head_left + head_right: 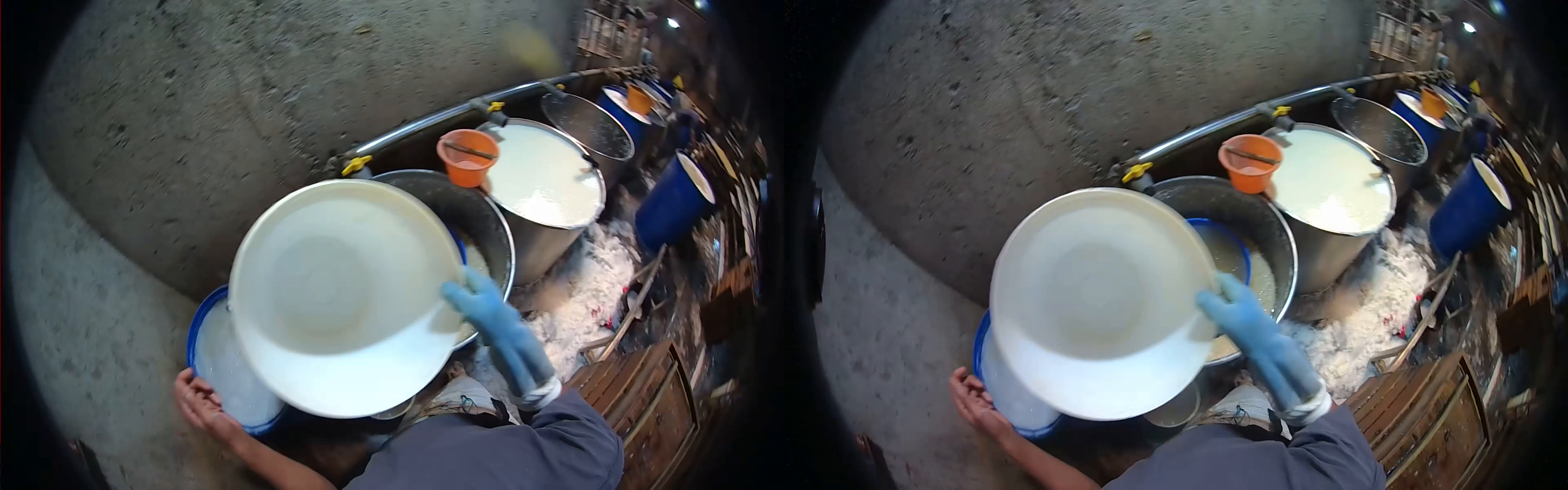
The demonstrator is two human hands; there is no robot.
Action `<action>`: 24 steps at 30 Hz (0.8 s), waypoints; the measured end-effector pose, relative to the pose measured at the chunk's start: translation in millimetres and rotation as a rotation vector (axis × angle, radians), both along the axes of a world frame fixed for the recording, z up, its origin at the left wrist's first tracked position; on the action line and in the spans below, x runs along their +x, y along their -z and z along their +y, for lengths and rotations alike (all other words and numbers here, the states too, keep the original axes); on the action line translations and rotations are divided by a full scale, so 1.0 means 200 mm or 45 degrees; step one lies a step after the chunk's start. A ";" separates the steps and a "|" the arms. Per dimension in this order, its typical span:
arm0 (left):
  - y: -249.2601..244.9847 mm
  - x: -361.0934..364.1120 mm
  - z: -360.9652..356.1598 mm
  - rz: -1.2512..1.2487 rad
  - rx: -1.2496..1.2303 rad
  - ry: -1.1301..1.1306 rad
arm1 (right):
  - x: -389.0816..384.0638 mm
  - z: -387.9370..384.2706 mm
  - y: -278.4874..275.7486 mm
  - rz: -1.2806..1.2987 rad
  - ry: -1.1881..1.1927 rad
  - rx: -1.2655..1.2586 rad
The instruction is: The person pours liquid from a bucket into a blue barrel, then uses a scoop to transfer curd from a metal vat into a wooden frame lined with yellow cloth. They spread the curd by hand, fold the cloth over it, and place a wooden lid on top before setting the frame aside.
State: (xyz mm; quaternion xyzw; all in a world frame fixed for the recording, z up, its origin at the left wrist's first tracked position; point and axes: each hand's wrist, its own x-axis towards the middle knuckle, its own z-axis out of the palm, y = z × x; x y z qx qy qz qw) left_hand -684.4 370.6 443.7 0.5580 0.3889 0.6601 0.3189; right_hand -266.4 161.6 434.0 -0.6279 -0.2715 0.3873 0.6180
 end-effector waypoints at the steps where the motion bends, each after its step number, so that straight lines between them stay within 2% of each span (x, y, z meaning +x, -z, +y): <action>1: 0.04 0.12 0.01 0.012 -0.056 0.126 | 0.10 -0.13 0.01 -0.113 0.153 0.059; 4: 0.13 0.49 -0.01 0.032 -0.236 0.483 | 0.39 -0.52 0.06 -0.462 0.593 0.115; 6: 0.18 0.74 -0.06 0.132 -0.320 0.671 | 0.56 -0.76 0.08 -0.493 0.861 0.204; 8: 0.17 1.02 -0.16 0.182 -0.434 0.772 | 0.73 -1.01 0.03 -0.508 1.107 -0.032; 10: 0.25 1.26 -0.20 0.304 -0.394 0.835 | 0.95 -1.24 0.08 -0.424 1.283 -0.005; 11: 0.30 1.39 -0.23 0.363 -0.374 0.846 | 1.08 -1.35 0.11 -0.432 1.283 -0.021; 13: 0.36 1.67 -0.31 0.424 -0.438 0.885 | 1.35 -1.58 0.18 -0.559 1.529 -0.199; 16: 0.45 2.12 -0.44 0.432 -0.529 1.002 | 1.78 -1.96 0.40 -0.752 1.707 -0.357; 20: 0.50 2.69 -0.61 0.514 -0.520 1.137 | 2.22 -2.40 0.67 -0.631 1.872 -0.486; 23: 0.53 3.08 -0.70 0.579 -0.520 1.229 | 2.41 -2.56 0.88 -0.608 2.006 -0.400; 24: 0.54 3.19 -0.72 0.622 -0.505 1.259 | 2.47 -2.62 0.98 -0.479 2.043 -0.365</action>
